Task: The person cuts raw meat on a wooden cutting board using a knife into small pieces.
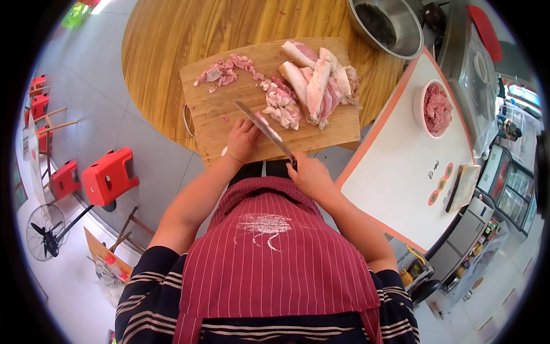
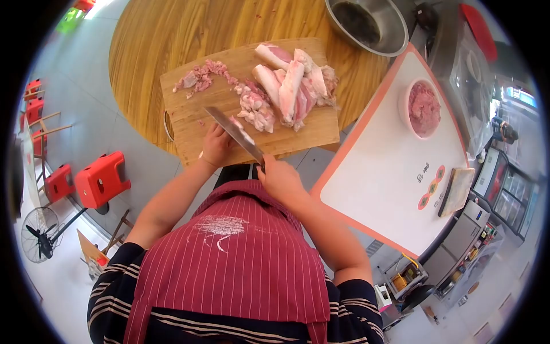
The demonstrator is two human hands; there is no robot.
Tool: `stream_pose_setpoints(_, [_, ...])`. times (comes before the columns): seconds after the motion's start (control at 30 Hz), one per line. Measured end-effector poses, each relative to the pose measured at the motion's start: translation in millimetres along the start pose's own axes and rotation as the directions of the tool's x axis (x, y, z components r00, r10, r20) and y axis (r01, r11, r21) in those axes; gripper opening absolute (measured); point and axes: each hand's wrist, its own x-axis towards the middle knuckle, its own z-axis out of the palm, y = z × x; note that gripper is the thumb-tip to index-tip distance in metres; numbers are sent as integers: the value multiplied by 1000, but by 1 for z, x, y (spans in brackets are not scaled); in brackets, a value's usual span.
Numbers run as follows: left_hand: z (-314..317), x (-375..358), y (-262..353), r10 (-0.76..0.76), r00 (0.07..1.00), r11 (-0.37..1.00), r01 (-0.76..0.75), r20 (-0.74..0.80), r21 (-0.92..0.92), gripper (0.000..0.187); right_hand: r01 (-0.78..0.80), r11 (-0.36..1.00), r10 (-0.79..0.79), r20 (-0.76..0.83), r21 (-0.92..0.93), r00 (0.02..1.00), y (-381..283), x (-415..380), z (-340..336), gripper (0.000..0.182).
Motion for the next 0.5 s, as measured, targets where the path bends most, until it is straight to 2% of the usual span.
stream_pose_setpoints(0.03, [0,1,-1,34,999,999,-34,-20,-8,29,-61,996,65,65,-66,996,-2,-8,2,30])
stream_pose_setpoints(0.07, [-1,0,-2,65,997,998,-66,-39,-15,31,-49,997,51,42,-57,998,1,-15,3,30])
stream_pose_setpoints(0.2, [2,-3,-2,20,1000,1000,-20,6,-3,34,-76,996,78,53,-45,996,0,-15,6,29])
stream_pose_setpoints(0.27, [1,1,0,6,999,999,-7,-35,-32,35,-92,993,98,77,-77,992,-12,7,7,29])
stream_pose_setpoints(0.4, [4,1,-4,16,1000,1000,-16,-8,0,36,5,1000,-4,20,-3,1000,-15,40,17,28])
stream_pose_setpoints(0.5, [3,-1,-3,11,1000,1000,-11,-5,24,35,-4,1000,1,101,26,995,-8,19,7,27])
